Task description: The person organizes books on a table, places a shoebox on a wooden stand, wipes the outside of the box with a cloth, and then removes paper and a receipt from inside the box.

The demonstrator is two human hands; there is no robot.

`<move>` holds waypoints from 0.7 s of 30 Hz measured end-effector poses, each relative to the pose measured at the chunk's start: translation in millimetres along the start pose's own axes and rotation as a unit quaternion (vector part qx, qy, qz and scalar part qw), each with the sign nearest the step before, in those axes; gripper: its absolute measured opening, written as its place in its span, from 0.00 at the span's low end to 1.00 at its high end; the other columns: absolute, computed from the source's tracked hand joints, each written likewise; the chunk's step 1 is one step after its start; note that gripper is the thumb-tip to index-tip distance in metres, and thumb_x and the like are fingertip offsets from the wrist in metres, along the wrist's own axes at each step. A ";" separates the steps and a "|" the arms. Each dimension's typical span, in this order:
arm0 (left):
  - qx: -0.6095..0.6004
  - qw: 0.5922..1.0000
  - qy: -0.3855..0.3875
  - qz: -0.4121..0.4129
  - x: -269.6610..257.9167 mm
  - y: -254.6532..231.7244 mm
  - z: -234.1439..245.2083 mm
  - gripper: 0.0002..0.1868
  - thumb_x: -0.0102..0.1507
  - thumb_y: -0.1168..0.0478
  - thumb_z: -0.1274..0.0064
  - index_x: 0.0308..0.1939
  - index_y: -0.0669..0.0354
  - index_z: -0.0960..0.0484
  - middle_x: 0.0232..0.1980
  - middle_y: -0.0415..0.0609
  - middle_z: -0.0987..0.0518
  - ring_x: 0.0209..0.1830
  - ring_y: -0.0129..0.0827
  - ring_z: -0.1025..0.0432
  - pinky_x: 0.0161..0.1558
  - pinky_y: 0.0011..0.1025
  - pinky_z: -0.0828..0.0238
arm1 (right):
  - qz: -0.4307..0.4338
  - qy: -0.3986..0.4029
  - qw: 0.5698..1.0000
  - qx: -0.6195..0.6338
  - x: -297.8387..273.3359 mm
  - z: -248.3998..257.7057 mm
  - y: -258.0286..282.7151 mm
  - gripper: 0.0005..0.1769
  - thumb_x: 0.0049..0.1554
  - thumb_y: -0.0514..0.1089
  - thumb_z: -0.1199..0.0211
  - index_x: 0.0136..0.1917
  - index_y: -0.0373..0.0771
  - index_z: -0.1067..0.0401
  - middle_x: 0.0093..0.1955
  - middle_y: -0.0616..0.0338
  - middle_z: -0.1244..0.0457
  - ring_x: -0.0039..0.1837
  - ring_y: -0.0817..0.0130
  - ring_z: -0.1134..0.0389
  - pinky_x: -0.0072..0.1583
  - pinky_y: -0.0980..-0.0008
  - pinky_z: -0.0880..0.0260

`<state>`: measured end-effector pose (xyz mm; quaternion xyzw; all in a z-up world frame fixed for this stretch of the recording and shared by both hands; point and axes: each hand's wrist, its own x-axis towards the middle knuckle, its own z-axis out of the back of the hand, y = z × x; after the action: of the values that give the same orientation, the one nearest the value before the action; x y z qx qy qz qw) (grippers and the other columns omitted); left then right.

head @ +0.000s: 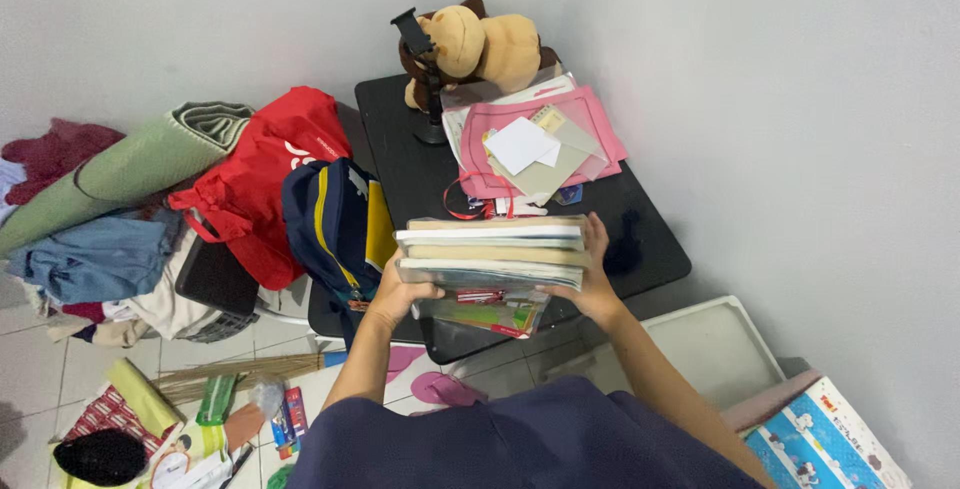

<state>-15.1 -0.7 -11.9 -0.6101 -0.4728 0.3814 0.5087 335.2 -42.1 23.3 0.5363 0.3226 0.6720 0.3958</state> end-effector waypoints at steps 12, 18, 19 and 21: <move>-0.083 0.995 -0.026 -0.050 -5.4 38.9 -7.2 0.47 0.42 0.72 0.31 0.64 0.59 0.35 0.55 0.45 0.21 0.55 0.32 0.26 0.57 0.36 0.26 | -0.095 0.147 0.983 -0.062 28.7 1.6 7.8 0.28 0.46 0.40 0.20 0.58 0.31 0.26 0.53 0.55 0.28 0.56 0.65 0.28 0.58 0.65 0.25; -0.025 0.988 -0.097 -0.121 -23.0 30.4 -22.6 0.45 0.46 0.68 0.27 0.64 0.64 0.35 0.57 0.52 0.20 0.57 0.36 0.24 0.60 0.35 0.27 | -0.042 0.154 0.984 -0.080 42.6 4.6 -17.4 0.36 0.44 0.37 0.20 0.64 0.31 0.30 0.62 0.52 0.33 0.64 0.65 0.33 0.64 0.64 0.32; -0.027 0.986 -0.105 -0.128 -25.6 27.2 -25.7 0.44 0.48 0.67 0.27 0.64 0.65 0.35 0.57 0.53 0.20 0.56 0.37 0.24 0.60 0.34 0.26 | -0.045 0.155 0.984 -0.078 43.4 4.7 -21.0 0.36 0.44 0.37 0.20 0.64 0.31 0.30 0.62 0.52 0.33 0.64 0.65 0.33 0.64 0.64 0.32; -0.010 0.985 -0.114 -0.125 -29.1 21.2 -35.9 0.45 0.48 0.66 0.27 0.65 0.64 0.36 0.56 0.53 0.20 0.56 0.36 0.25 0.60 0.34 0.27 | -0.123 0.155 0.978 0.063 45.3 6.4 -25.8 0.42 0.45 0.37 0.22 0.70 0.34 0.35 0.64 0.53 0.34 0.65 0.66 0.33 0.65 0.64 0.27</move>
<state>15.3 -38.9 -26.3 -0.5036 -0.6044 0.3772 0.4887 341.2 10.0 23.7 0.4056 0.4850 0.6717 0.3862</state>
